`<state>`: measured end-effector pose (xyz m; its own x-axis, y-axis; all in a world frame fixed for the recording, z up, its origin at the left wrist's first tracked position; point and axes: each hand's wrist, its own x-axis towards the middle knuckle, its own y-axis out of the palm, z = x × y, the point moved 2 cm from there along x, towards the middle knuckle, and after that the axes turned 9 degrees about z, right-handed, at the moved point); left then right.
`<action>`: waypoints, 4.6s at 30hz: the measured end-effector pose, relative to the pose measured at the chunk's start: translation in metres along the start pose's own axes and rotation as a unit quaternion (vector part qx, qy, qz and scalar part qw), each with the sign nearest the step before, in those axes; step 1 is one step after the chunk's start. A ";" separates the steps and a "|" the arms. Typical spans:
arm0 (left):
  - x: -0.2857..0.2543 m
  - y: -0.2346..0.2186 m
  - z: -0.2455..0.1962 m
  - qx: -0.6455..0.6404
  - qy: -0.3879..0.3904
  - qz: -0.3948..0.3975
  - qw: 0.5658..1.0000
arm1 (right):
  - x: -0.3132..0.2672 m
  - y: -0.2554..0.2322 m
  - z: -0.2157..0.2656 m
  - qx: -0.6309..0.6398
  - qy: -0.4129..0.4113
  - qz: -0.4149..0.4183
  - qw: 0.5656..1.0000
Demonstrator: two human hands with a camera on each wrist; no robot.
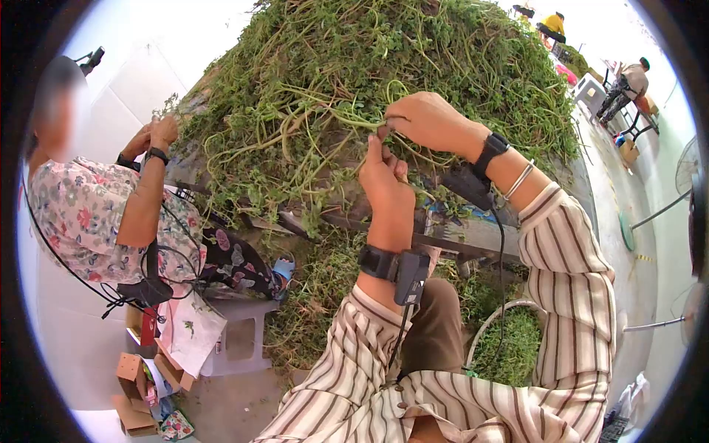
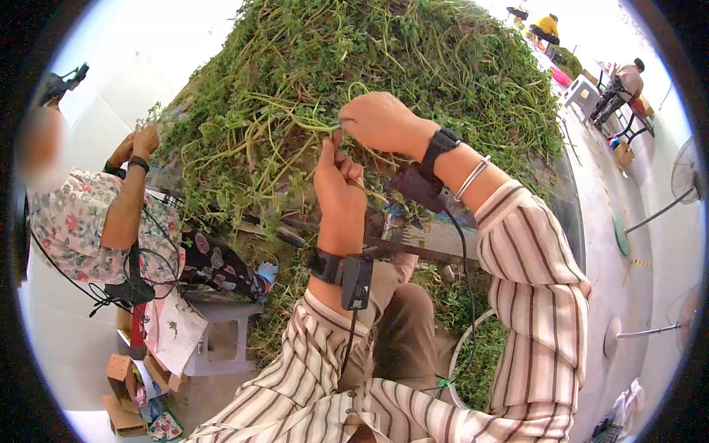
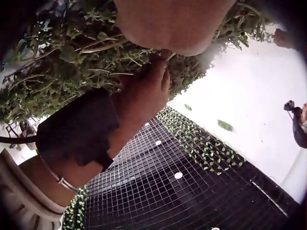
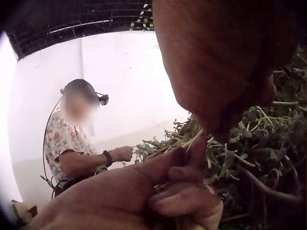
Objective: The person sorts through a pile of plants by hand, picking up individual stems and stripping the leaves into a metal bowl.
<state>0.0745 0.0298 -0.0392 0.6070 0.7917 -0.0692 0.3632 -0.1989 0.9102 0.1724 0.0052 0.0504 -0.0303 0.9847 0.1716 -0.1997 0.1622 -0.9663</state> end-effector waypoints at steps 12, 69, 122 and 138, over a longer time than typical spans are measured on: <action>-0.004 -0.003 -0.005 -0.103 -0.019 0.006 0.994 | -0.014 -0.052 -0.076 -0.079 0.014 -0.195 0.978; -0.046 0.057 0.029 -0.089 -0.021 0.175 0.980 | -0.158 -0.023 0.027 0.227 0.117 -0.046 0.966; -0.052 0.064 0.027 -0.057 -0.031 0.170 0.983 | -0.173 -0.010 0.034 0.527 0.254 0.000 0.811; -0.063 0.067 0.041 -0.003 -0.064 0.157 0.986 | -0.193 -0.012 0.016 0.208 0.223 -0.096 0.948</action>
<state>0.0901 -0.0571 0.0094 0.7728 0.6128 0.1650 0.1398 -0.4179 0.8977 0.1651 -0.1880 0.0314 0.4437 0.8837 0.1490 -0.5316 0.3934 -0.7500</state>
